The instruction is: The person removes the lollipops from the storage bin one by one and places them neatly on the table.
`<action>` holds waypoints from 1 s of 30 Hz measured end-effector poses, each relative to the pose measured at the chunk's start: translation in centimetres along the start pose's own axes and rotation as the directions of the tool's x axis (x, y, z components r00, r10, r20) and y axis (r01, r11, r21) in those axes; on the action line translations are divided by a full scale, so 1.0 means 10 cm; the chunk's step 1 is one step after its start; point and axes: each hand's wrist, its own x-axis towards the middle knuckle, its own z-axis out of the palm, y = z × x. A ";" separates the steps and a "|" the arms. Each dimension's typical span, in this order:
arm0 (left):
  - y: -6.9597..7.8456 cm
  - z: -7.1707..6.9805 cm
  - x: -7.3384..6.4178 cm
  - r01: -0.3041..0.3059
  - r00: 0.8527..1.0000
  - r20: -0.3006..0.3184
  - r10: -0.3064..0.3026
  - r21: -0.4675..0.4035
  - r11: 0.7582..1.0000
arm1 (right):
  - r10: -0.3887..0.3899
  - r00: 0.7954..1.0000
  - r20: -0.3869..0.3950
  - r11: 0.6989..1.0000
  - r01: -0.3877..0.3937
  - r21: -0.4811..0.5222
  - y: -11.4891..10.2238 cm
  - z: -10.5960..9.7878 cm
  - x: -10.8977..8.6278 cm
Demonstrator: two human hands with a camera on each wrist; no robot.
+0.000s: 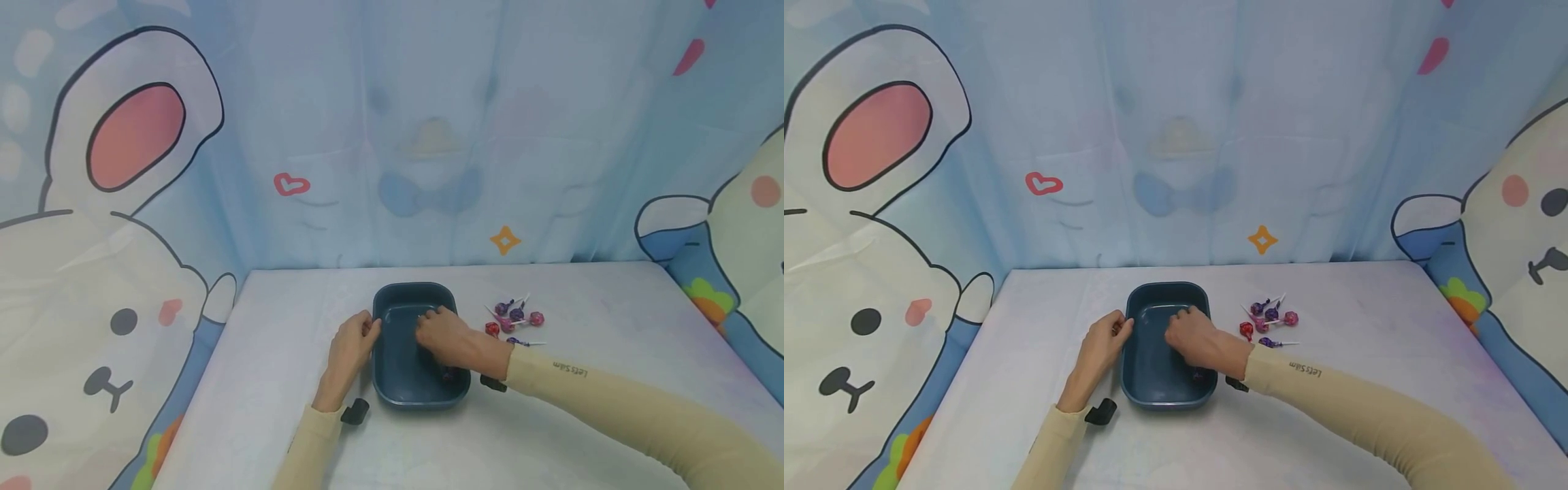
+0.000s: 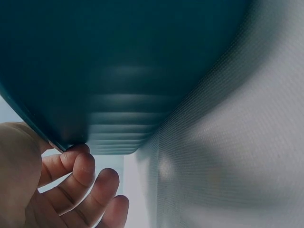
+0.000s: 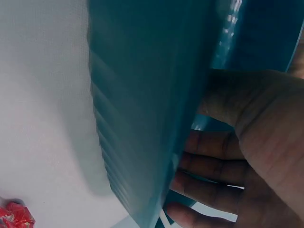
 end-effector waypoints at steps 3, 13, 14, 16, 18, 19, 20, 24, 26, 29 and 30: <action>0.00 -0.01 0.00 0.000 1.000 -0.002 0.000 0.003 1.000 | 0.012 1.000 -0.015 1.000 -0.012 0.012 0.04 -0.06 -0.01; 0.00 -0.01 0.01 0.005 1.000 0.006 -0.005 -0.011 1.000 | 0.038 0.992 -0.118 0.998 -0.032 0.054 0.14 -0.24 -0.06; 0.01 -0.01 0.01 0.005 1.000 0.007 -0.005 -0.013 1.000 | 0.039 0.993 -0.115 0.998 -0.032 0.058 0.14 -0.24 -0.06; 0.01 -0.01 0.01 0.005 1.000 0.007 -0.005 -0.014 1.000 | 0.041 0.993 -0.112 0.998 -0.034 0.060 0.16 -0.24 -0.08; 0.01 -0.01 0.01 0.004 1.000 0.005 -0.004 -0.015 1.000 | 0.044 0.992 -0.114 0.997 -0.038 0.060 0.17 -0.24 -0.09; 0.01 -0.01 0.01 0.003 1.000 0.003 -0.003 -0.015 1.000 | 0.047 0.992 -0.119 0.997 -0.040 0.060 0.18 -0.24 -0.10; 0.01 -0.01 0.00 0.003 1.000 0.002 -0.003 -0.016 1.000 | 0.049 0.991 -0.127 0.997 -0.042 0.060 0.19 -0.23 -0.10; 0.01 -0.01 0.00 0.006 1.000 0.002 -0.006 -0.017 1.000 | 0.068 0.985 -0.158 0.995 -0.055 0.086 0.21 -0.24 -0.13; 0.01 -0.01 0.00 0.008 1.000 0.003 -0.008 -0.015 1.000 | 0.073 0.982 -0.171 0.993 -0.057 0.099 0.22 -0.24 -0.15; 0.01 -0.01 0.00 0.008 1.000 0.002 -0.008 -0.012 1.000 | 0.077 0.982 -0.173 0.990 -0.055 0.127 0.24 -0.24 -0.18; 0.01 -0.01 0.00 0.007 1.000 0.002 -0.007 -0.012 1.000 | 0.079 0.982 -0.170 0.989 -0.057 0.134 0.26 -0.24 -0.19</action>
